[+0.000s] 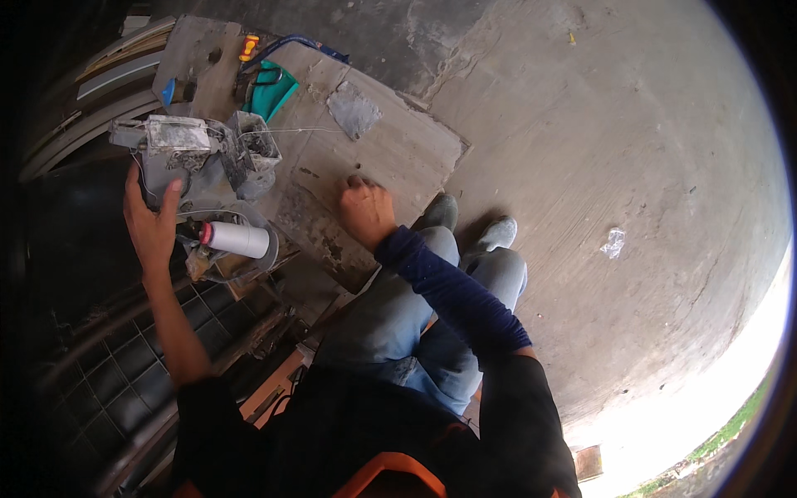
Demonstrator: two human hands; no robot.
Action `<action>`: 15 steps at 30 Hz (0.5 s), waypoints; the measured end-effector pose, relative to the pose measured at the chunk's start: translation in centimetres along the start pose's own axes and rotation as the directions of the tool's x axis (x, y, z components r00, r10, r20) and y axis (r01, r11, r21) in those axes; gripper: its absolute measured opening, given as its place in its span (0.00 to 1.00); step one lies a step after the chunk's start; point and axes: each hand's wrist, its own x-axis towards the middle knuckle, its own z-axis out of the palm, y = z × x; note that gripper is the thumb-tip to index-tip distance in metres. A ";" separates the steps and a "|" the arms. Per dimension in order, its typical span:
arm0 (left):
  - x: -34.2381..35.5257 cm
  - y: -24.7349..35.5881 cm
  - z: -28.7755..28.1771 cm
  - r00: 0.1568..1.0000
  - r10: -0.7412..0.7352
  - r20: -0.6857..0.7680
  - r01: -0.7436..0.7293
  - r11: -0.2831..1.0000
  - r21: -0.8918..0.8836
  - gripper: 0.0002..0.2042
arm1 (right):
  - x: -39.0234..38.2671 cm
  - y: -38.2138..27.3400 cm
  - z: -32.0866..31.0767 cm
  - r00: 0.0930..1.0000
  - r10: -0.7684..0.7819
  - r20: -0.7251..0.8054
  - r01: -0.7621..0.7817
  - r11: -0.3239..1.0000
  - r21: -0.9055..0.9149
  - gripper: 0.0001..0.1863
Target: The person uses a screwdriver to adjust components inside a sewing machine, then threads white thread through the machine's tension and needle area. The person walks around the workshop to retrieve tools and returns to continue threading.
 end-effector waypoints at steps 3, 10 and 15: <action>0.1 0.2 0.6 1.000 -0.027 0.014 0.027 0.999 -0.046 0.36 | -0.5 -1.9 0.5 0.998 0.039 0.043 -0.036 0.998 -0.057 0.10; 1.4 1.4 -0.9 0.979 -0.103 0.174 0.086 0.991 0.106 0.40 | -1.7 -1.5 -0.5 0.986 0.060 0.155 -0.071 0.995 0.070 0.09; 2.2 1.2 -2.8 0.964 -0.137 0.228 0.131 0.991 0.041 0.45 | -3.5 -1.4 -7.2 0.944 0.204 0.261 -0.251 0.954 0.165 0.05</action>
